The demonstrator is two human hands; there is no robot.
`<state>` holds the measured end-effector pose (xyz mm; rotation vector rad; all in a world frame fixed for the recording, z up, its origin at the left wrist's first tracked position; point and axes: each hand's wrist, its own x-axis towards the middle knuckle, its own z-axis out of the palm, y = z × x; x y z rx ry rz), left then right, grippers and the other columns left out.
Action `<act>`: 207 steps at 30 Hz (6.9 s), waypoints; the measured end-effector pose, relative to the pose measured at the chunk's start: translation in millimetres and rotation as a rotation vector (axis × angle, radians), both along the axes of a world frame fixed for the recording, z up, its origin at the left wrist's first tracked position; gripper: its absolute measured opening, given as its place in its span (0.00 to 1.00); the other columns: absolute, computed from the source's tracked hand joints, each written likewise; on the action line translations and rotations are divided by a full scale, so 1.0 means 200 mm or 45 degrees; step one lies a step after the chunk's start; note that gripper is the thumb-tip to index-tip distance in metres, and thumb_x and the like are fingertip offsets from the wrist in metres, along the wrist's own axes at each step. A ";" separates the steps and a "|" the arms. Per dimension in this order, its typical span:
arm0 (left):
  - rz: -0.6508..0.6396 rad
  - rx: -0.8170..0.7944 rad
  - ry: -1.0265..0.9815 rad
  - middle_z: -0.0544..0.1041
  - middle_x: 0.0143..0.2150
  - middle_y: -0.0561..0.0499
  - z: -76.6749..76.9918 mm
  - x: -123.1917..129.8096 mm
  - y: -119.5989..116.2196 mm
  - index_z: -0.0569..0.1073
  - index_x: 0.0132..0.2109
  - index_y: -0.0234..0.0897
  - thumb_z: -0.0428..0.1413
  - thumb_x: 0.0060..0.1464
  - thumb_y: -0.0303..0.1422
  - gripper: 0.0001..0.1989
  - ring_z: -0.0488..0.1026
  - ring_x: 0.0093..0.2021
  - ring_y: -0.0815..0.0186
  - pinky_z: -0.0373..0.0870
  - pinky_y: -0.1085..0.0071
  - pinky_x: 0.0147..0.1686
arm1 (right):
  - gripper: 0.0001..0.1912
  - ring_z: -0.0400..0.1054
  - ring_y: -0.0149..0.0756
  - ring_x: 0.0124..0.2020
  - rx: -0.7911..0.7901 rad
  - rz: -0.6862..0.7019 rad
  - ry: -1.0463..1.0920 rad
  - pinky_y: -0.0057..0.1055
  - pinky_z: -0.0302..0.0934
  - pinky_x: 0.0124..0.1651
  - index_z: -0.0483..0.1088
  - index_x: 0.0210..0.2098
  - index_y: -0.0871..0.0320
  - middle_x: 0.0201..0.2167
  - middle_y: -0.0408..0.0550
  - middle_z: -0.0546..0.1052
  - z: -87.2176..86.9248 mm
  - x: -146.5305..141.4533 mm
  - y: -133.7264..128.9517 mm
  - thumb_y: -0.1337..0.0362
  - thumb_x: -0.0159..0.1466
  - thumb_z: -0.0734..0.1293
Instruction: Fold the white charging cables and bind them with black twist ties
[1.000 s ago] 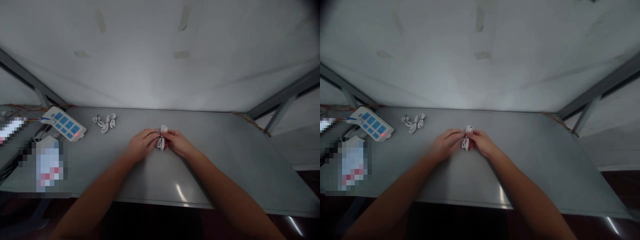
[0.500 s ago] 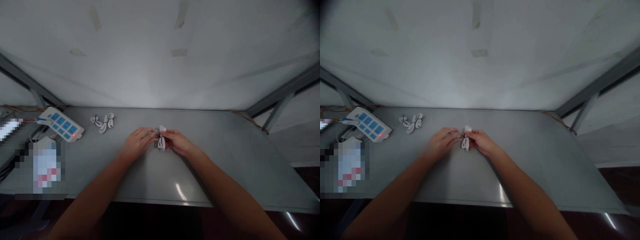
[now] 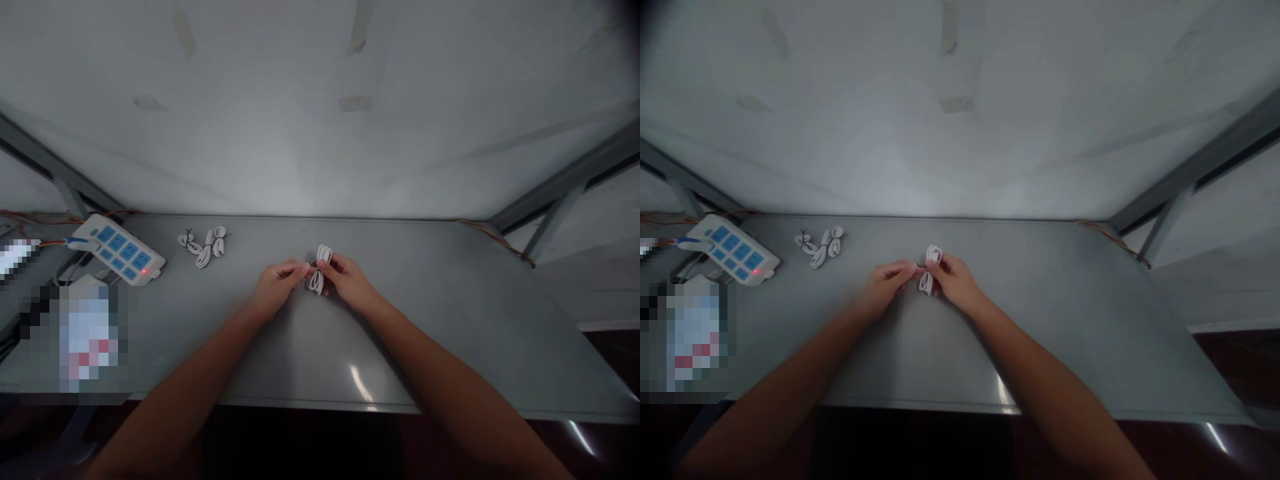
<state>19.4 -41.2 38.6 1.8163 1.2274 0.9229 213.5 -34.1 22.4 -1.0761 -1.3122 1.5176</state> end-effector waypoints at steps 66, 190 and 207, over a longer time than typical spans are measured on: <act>-0.110 0.556 0.283 0.75 0.33 0.50 0.00 0.01 0.01 0.73 0.37 0.37 0.54 0.68 0.35 0.10 0.72 0.34 0.66 0.69 0.70 0.34 | 0.25 0.61 0.28 0.19 -0.147 0.212 0.149 0.29 0.54 0.22 0.70 0.31 0.57 0.21 0.40 0.71 0.01 0.03 0.02 0.40 0.61 0.73; 0.241 -0.391 -0.643 0.74 0.32 0.54 -0.01 0.04 0.01 0.68 0.39 0.38 0.65 0.52 0.36 0.14 0.72 0.25 0.70 0.69 0.71 0.27 | 0.06 0.71 0.40 0.44 0.591 0.017 -0.322 0.38 0.65 0.49 0.74 0.44 0.53 0.42 0.49 0.77 0.07 0.08 0.01 0.61 0.68 0.66; 0.509 -0.133 -0.578 0.71 0.37 0.54 -0.08 -0.02 0.10 0.67 0.46 0.39 0.61 0.55 0.35 0.14 0.78 0.34 0.66 0.76 0.69 0.34 | 0.12 0.76 0.38 0.36 0.136 -0.052 -0.024 0.39 0.67 0.48 0.70 0.39 0.54 0.31 0.44 0.81 0.06 0.13 0.06 0.56 0.61 0.72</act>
